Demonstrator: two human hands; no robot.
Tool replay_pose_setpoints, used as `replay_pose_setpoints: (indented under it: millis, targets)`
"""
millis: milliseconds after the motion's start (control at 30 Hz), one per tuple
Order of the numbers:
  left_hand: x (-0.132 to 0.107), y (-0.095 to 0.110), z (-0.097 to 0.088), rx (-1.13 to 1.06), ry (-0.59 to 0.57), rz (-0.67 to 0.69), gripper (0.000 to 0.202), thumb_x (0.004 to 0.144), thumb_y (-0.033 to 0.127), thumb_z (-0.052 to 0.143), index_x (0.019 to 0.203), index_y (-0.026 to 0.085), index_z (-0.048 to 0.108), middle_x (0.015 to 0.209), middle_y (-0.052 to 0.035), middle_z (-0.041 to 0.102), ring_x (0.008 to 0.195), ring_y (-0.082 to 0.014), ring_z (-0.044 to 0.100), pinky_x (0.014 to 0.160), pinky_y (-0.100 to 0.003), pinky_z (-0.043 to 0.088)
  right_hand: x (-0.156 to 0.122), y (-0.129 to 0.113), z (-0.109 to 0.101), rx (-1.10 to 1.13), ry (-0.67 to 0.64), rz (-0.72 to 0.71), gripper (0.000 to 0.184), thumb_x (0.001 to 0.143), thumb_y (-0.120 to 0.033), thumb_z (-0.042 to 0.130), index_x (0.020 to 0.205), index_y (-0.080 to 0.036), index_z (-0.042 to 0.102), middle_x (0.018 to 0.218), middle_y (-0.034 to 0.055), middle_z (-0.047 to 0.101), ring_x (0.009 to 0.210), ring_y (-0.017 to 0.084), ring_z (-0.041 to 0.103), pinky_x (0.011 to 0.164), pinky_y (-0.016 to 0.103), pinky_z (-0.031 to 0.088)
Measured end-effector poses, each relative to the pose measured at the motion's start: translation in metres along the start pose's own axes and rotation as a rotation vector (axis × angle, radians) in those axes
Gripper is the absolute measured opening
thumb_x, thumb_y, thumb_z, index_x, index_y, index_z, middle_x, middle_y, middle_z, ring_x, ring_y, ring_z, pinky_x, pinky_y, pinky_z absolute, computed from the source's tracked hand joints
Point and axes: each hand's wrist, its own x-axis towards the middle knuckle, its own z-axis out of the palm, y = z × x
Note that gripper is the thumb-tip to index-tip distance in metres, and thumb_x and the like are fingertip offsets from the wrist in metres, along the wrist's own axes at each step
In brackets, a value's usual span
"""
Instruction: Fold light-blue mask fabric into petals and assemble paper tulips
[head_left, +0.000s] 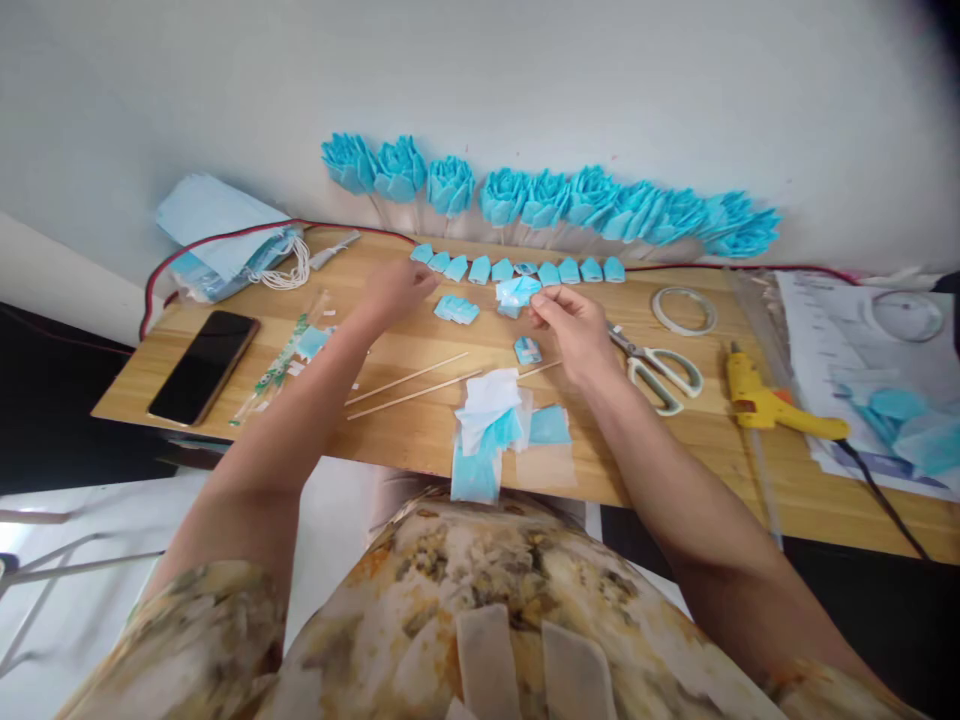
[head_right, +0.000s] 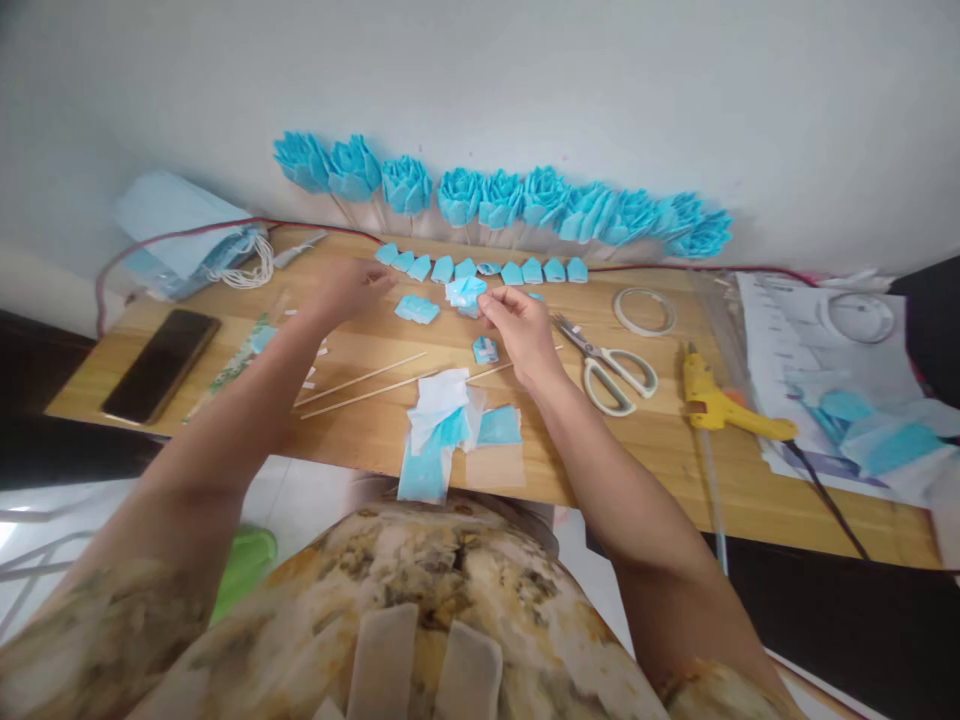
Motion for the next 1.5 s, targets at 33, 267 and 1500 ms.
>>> replay_pose_setpoints:
  millis: [33, 267, 1500]
  targets:
    - [0.007, 0.001, 0.006, 0.04, -0.044, -0.044, 0.024, 0.085, 0.034, 0.056, 0.067, 0.018, 0.063, 0.071, -0.0055, 0.066, 0.075, -0.0206, 0.058, 0.068, -0.03, 0.036, -0.001, -0.002, 0.0, 0.0, -0.004, 0.002, 0.018, 0.076, -0.033, 0.074, 0.067, -0.02, 0.066, 0.065, -0.0041, 0.061, 0.064, 0.009, 0.053, 0.068, 0.025, 0.045]
    - [0.021, 0.005, 0.029, 0.085, -0.157, -0.092, 0.015, 0.076, 0.032, 0.064, 0.069, 0.02, 0.065, 0.07, -0.0036, 0.068, 0.073, -0.0204, 0.059, 0.065, -0.029, 0.037, 0.001, -0.006, -0.003, -0.003, -0.016, -0.001, 0.015, 0.075, -0.034, 0.072, 0.069, -0.021, 0.067, 0.068, -0.0026, 0.063, 0.067, 0.011, 0.053, 0.07, 0.027, 0.044]
    - [-0.019, 0.043, 0.01, -0.734, -0.206, 0.101, 0.012, 0.086, 0.022, 0.057, 0.077, 0.019, 0.051, 0.065, 0.004, 0.047, 0.059, -0.0091, 0.045, 0.057, -0.022, 0.038, -0.008, -0.016, -0.004, -0.242, -0.444, 0.077, 0.025, 0.077, -0.042, 0.068, 0.071, -0.018, 0.061, 0.068, -0.0022, 0.054, 0.064, 0.012, 0.043, 0.063, 0.029, 0.031]
